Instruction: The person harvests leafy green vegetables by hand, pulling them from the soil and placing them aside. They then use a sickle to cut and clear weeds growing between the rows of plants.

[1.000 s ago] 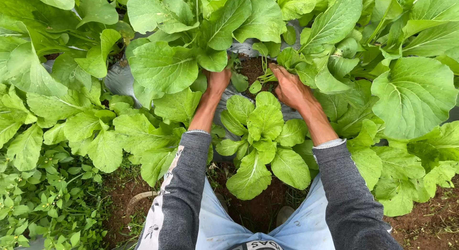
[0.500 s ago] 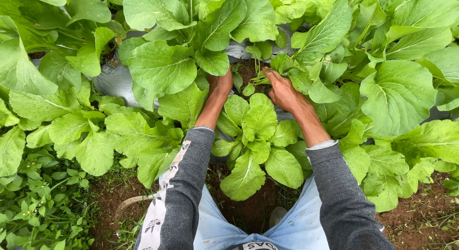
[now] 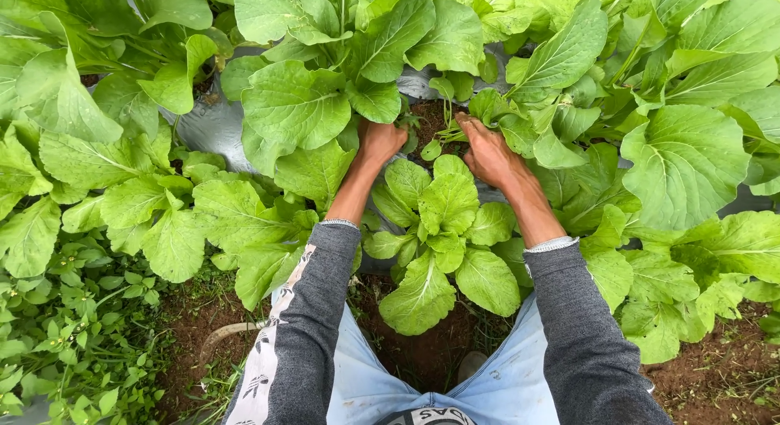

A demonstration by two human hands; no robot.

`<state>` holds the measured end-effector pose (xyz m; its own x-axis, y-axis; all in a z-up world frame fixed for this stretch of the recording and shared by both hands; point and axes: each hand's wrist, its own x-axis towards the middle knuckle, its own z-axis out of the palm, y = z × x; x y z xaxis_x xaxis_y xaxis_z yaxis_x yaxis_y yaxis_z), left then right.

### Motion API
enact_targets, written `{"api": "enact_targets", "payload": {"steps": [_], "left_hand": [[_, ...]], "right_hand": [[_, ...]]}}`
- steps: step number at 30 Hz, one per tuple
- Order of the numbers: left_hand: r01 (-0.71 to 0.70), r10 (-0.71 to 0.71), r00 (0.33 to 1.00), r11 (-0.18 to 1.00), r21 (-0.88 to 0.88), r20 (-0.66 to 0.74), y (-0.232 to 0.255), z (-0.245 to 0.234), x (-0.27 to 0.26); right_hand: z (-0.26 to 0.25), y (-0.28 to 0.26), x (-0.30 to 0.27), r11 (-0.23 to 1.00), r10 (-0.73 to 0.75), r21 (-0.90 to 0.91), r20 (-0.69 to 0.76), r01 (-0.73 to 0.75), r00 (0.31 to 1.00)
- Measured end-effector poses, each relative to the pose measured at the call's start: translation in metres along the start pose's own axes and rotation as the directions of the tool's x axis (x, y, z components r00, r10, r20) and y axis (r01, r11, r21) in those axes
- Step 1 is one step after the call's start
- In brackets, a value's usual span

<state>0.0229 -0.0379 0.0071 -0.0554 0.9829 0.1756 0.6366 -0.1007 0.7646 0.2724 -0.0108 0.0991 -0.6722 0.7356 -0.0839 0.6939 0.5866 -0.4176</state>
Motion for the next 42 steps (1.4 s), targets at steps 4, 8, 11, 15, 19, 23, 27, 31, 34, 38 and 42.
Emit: {"api": "enact_targets", "payload": {"steps": [4, 8, 11, 15, 19, 23, 27, 31, 34, 38, 42], "left_hand": [[0.051, -0.051, 0.999, 0.998, 0.039, -0.016, 0.006, -0.021, -0.020], [0.045, -0.049, 0.989, 0.998, 0.035, 0.138, 0.052, -0.076, -0.045], [0.064, -0.093, 0.964, 0.991, 0.119, 0.248, 0.087, -0.120, -0.073], [0.160, -0.228, 0.853, 0.970, 0.181, 0.469, 0.130, -0.157, -0.121], [0.237, -0.356, 0.750, 0.931, 0.277, 0.557, 0.125, -0.135, -0.162], [0.168, -0.496, 0.597, 0.846, 0.505, 0.631, 0.103, -0.108, -0.201], [0.220, -0.599, 0.511, 0.784, 0.580, 0.616, 0.130, -0.124, -0.210], [0.225, -0.645, 0.483, 0.745, 0.628, 0.592, 0.138, -0.133, -0.220], [0.207, -0.657, 0.450, 0.736, 0.645, 0.605, 0.140, -0.131, -0.228], [0.141, -0.621, 0.540, 0.733, 0.666, 0.568, 0.135, -0.122, -0.226], [0.056, -0.457, 0.731, 0.780, 0.623, 0.507, 0.124, -0.107, -0.220]], "right_hand": [[-0.042, -0.059, -0.019, 0.998, -0.014, 0.062, -0.009, 0.014, 1.000], [-0.080, -0.103, -0.038, 0.979, 0.000, 0.205, -0.031, 0.006, 1.000], [-0.066, -0.072, -0.038, 0.951, -0.092, 0.285, -0.102, 0.118, 0.990], [-0.037, -0.031, -0.045, 0.936, -0.173, 0.269, -0.215, 0.228, 0.961], [-0.011, -0.017, -0.054, 0.878, -0.192, 0.375, -0.293, 0.298, 0.936], [-0.029, -0.048, -0.072, 0.857, -0.230, 0.397, -0.275, 0.328, 0.934], [-0.041, -0.064, -0.075, 0.908, -0.267, 0.246, -0.283, 0.339, 0.921], [-0.037, -0.053, -0.071, 0.905, -0.296, 0.223, -0.279, 0.362, 0.913], [-0.032, -0.043, -0.072, 0.908, -0.347, 0.120, -0.316, 0.400, 0.883], [-0.038, -0.043, -0.079, 0.925, -0.329, 0.071, -0.346, 0.374, 0.879], [-0.048, -0.054, -0.083, 0.929, -0.300, 0.109, -0.336, 0.353, 0.893]]}}
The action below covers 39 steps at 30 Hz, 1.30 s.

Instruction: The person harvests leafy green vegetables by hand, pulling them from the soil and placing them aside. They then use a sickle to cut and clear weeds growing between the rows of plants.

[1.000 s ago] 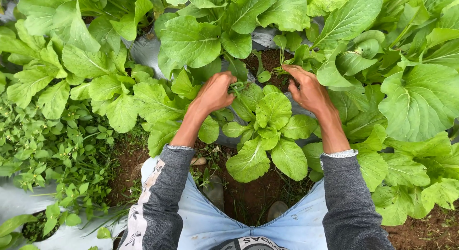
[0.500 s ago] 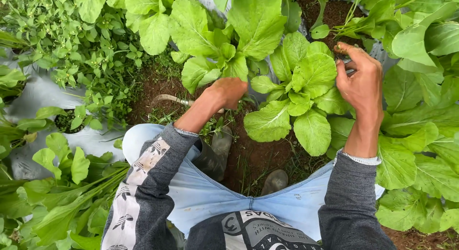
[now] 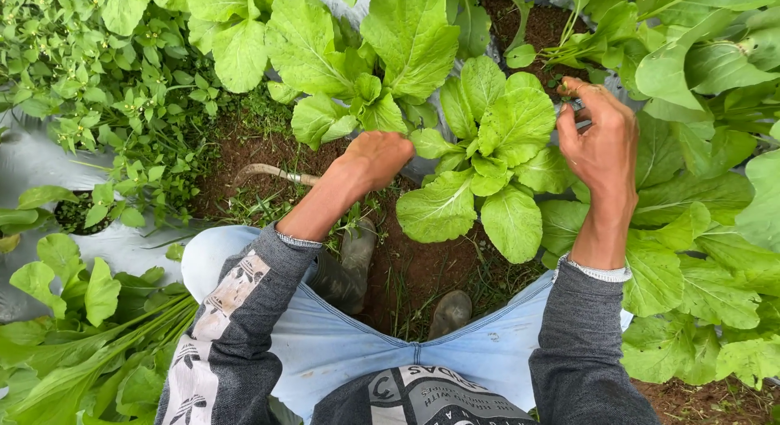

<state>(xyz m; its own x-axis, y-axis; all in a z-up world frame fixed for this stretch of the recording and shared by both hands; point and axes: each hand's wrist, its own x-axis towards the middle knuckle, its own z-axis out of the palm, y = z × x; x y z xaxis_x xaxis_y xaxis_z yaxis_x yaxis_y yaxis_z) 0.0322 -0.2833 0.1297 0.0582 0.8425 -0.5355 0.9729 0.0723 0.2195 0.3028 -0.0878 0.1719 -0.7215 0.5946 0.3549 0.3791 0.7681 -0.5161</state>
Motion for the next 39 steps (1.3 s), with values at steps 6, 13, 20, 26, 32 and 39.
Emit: {"api": "enact_targets", "payload": {"steps": [6, 13, 20, 26, 32, 39], "left_hand": [[-0.045, 0.045, 0.999, 0.999, -0.003, -0.014, 0.009, -0.003, 0.019], [-0.083, 0.080, 0.995, 0.996, -0.044, -0.058, 0.005, -0.013, 0.056], [-0.132, 0.246, 0.899, 0.941, 0.312, -0.362, 0.028, -0.065, 0.096], [0.299, -0.144, 0.871, 0.914, 0.274, -0.470, -0.071, -0.018, 0.164], [0.311, -0.139, 0.791, 0.930, 0.196, -0.596, -0.127, -0.045, 0.160], [0.279, -0.192, 0.838, 0.955, 0.099, -0.510, -0.158, -0.046, 0.188]], "right_hand": [[-0.015, -0.008, -0.002, 0.997, 0.050, 0.062, 0.045, -0.052, 0.998], [0.002, 0.025, -0.013, 0.995, 0.093, 0.025, 0.059, -0.094, 0.994], [-0.020, 0.015, -0.006, 0.994, 0.109, -0.004, 0.069, -0.109, 0.992], [-0.004, -0.004, 0.016, 0.985, 0.125, -0.126, 0.078, -0.114, 0.989], [0.081, -0.055, 0.102, 0.958, 0.130, -0.284, 0.314, -0.037, 0.941], [0.163, -0.107, 0.217, 0.814, 0.570, -0.319, 0.597, -0.485, 0.564]]}}
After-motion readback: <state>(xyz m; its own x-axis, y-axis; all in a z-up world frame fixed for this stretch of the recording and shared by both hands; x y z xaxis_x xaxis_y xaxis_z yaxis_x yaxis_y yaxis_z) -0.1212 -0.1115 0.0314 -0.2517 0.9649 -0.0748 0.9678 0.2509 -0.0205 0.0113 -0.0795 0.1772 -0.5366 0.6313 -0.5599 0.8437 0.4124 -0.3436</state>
